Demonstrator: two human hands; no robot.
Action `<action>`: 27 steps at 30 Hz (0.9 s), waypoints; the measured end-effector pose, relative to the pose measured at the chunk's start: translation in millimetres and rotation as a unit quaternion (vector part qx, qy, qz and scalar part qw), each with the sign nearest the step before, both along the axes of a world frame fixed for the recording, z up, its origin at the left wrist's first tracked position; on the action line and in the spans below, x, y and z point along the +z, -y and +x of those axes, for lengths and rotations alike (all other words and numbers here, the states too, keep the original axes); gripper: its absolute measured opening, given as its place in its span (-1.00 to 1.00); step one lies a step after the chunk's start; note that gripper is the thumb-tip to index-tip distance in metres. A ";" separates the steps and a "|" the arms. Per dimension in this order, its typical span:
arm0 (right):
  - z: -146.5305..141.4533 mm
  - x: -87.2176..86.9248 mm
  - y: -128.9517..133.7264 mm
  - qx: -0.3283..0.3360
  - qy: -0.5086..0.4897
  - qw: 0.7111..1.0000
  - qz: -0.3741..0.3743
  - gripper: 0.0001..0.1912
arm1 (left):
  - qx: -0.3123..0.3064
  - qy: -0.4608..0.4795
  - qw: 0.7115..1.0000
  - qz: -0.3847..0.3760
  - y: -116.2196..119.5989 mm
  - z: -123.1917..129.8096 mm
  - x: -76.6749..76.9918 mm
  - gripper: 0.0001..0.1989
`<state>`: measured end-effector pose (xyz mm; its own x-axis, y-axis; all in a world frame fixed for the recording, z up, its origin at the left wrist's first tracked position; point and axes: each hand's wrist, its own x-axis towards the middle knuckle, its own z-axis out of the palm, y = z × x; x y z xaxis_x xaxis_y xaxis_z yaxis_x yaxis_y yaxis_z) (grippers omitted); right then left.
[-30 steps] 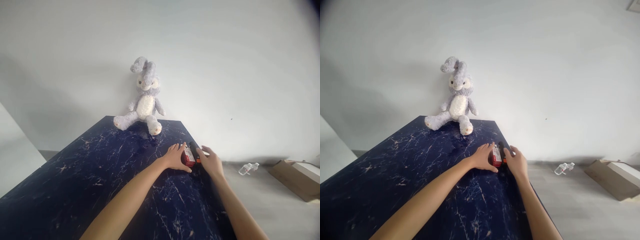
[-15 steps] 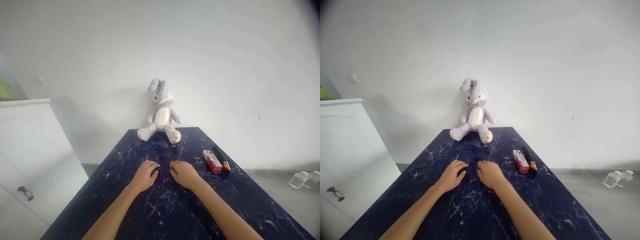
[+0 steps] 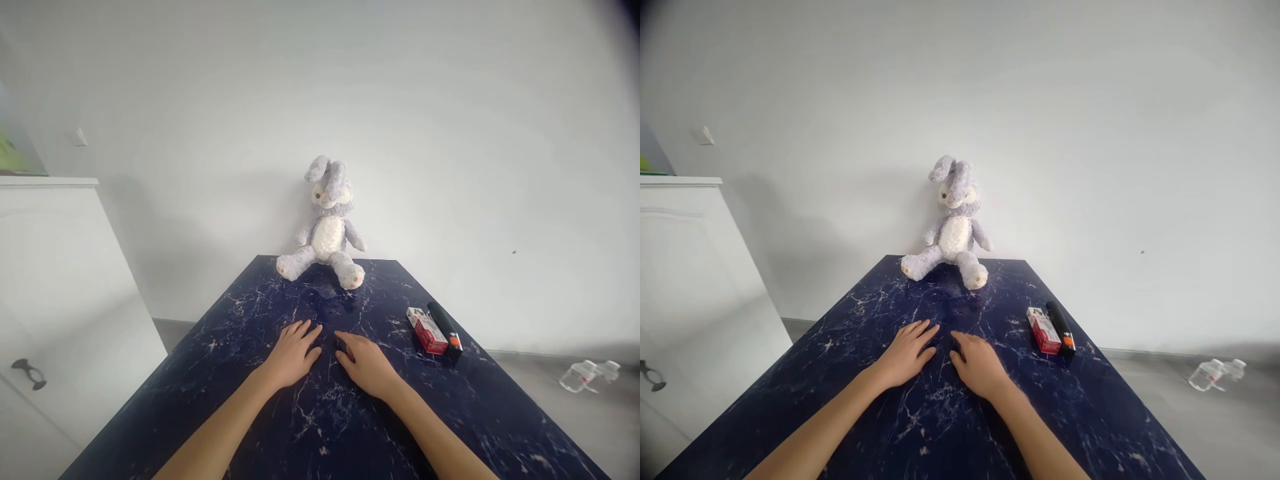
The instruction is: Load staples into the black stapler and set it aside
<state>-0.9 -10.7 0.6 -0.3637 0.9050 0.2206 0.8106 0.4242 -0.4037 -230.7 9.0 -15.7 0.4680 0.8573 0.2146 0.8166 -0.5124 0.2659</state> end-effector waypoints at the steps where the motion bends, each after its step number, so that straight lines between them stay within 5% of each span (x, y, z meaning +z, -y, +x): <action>1: 0.1 -0.2 -0.1 0.006 -0.001 1.000 -0.002 -0.56 | -0.001 -0.001 1.000 -0.003 0.0 -0.2 -0.2 -0.46; 27: 3.9 1.2 1.9 0.024 0.010 1.000 0.006 -0.61 | -0.009 0.012 0.999 0.034 6.4 11.8 4.5 -0.60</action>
